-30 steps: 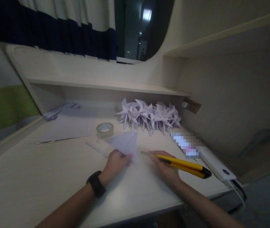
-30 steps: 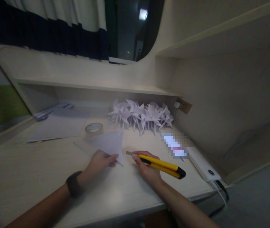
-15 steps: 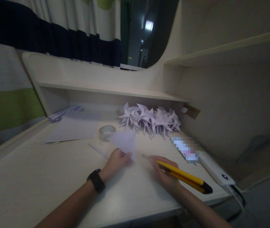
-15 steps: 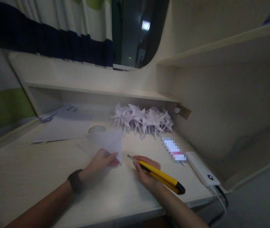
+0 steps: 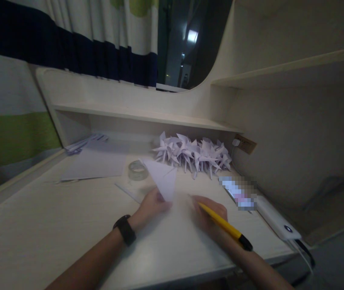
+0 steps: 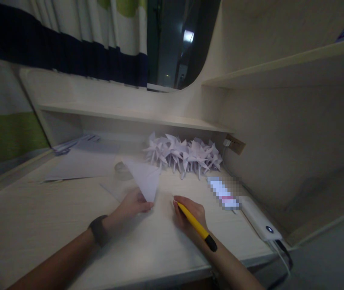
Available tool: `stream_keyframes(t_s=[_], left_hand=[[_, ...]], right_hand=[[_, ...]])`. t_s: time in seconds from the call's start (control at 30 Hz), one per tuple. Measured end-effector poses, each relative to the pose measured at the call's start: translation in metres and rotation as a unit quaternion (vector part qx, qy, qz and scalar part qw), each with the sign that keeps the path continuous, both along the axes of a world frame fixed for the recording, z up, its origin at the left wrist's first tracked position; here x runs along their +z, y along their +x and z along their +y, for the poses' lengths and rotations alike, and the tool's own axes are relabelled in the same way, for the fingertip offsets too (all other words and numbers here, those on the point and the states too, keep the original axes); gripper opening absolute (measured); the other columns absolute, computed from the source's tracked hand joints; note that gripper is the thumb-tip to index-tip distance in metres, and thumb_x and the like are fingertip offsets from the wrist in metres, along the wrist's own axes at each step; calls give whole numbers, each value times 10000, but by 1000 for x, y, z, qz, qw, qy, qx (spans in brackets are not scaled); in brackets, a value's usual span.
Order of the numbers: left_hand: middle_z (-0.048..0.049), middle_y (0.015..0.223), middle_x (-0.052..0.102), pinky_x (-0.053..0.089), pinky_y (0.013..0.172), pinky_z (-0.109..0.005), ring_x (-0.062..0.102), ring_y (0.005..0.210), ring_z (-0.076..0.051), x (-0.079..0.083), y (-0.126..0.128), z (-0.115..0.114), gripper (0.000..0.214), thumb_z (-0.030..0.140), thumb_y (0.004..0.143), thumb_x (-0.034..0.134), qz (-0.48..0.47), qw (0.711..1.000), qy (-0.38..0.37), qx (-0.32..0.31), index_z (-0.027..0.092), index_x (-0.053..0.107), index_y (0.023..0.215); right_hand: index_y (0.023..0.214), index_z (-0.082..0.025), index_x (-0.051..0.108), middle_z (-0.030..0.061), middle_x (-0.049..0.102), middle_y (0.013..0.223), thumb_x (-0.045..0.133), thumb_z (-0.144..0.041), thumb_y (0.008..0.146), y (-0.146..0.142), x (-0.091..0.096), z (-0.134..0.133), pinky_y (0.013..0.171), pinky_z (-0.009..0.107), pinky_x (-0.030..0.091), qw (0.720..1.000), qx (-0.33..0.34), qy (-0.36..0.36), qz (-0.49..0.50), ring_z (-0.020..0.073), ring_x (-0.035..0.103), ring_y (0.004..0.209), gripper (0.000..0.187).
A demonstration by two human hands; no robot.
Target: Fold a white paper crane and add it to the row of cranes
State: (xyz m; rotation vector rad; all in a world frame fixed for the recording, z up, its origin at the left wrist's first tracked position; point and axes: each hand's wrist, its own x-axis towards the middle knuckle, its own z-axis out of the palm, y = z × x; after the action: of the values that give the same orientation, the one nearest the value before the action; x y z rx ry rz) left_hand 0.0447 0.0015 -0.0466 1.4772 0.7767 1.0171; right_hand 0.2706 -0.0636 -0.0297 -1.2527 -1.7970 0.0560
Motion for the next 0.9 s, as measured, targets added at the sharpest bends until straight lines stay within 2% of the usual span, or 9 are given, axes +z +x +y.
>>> stream_keyframes(t_s=[0.1, 0.2, 0.3, 0.4, 0.47, 0.57, 0.73, 0.8, 0.9], left_hand=[[4, 660, 601, 428, 448, -201, 529, 492, -94, 8, -5, 1, 271, 235, 663, 719, 40, 999, 13, -30, 125, 572, 863], [8, 648, 582, 412, 431, -202, 519, 478, -98, 15, -12, 3, 307, 255, 650, 728, 95, 993, 32, -58, 117, 579, 881], [-2, 644, 589, 398, 441, -205, 521, 489, -107, 20, -20, 6, 287, 266, 654, 729, 137, 984, 45, -102, 102, 602, 853], [-45, 731, 648, 434, 514, -235, 575, 591, -149, 27, -28, 6, 310, 286, 672, 731, 134, 975, 42, -174, 97, 640, 901], [-78, 874, 684, 473, 618, -283, 615, 733, -199, 32, -32, 5, 385, 299, 669, 747, 102, 967, 38, -231, 118, 650, 994], [-88, 1003, 686, 481, 743, -343, 622, 873, -239, 37, -34, 2, 446, 303, 643, 782, 67, 948, 19, -310, 155, 654, 1044], [-69, 881, 708, 493, 717, -338, 641, 806, -246, 42, -38, -3, 343, 334, 603, 801, 109, 935, -9, -338, 173, 697, 888], [-46, 758, 702, 499, 672, -322, 642, 744, -240, 44, -42, -5, 298, 342, 591, 799, 137, 937, -21, -321, 187, 704, 826], [-14, 644, 677, 500, 626, -303, 637, 673, -227, 46, -49, -4, 292, 324, 553, 810, 171, 937, -40, -301, 210, 705, 801]], right_hand=[[938, -203, 715, 79, 737, 941, 561, -312, 809, 10, 3, 3, 768, 309, 571, 998, 51, 19, -28, 221, 707, 841, 229], [923, -207, 713, 81, 738, 911, 584, -313, 811, 16, 8, 4, 738, 317, 567, 999, 20, 31, -22, 216, 707, 790, 201], [875, -208, 707, 78, 734, 879, 631, -351, 800, 20, 21, 4, 761, 335, 549, 997, -46, 11, 58, 228, 693, 800, 179], [809, -189, 701, 85, 730, 859, 651, -389, 790, 22, 39, 6, 795, 348, 524, 982, -26, -43, 181, 243, 679, 850, 207], [741, -169, 703, 99, 732, 813, 648, -412, 781, 22, 50, 10, 766, 353, 524, 957, 27, -97, 270, 249, 679, 817, 252], [641, -139, 700, 116, 727, 769, 673, -379, 712, 16, 58, 14, 743, 355, 527, 890, 112, -207, 389, 248, 676, 767, 252], [568, -127, 675, 68, 663, 587, 662, -249, 623, -5, 50, 12, 695, 346, 541, 791, 135, -373, 466, 192, 641, 612, 135], [583, -127, 665, 52, 640, 568, 652, -260, 645, -12, 45, 11, 666, 346, 548, 772, 141, -396, 476, 174, 622, 567, 148], [527, -137, 602, 9, 577, 522, 704, -282, 628, -19, 39, 12, 591, 314, 544, 772, 144, -387, 483, 139, 574, 500, 204]])
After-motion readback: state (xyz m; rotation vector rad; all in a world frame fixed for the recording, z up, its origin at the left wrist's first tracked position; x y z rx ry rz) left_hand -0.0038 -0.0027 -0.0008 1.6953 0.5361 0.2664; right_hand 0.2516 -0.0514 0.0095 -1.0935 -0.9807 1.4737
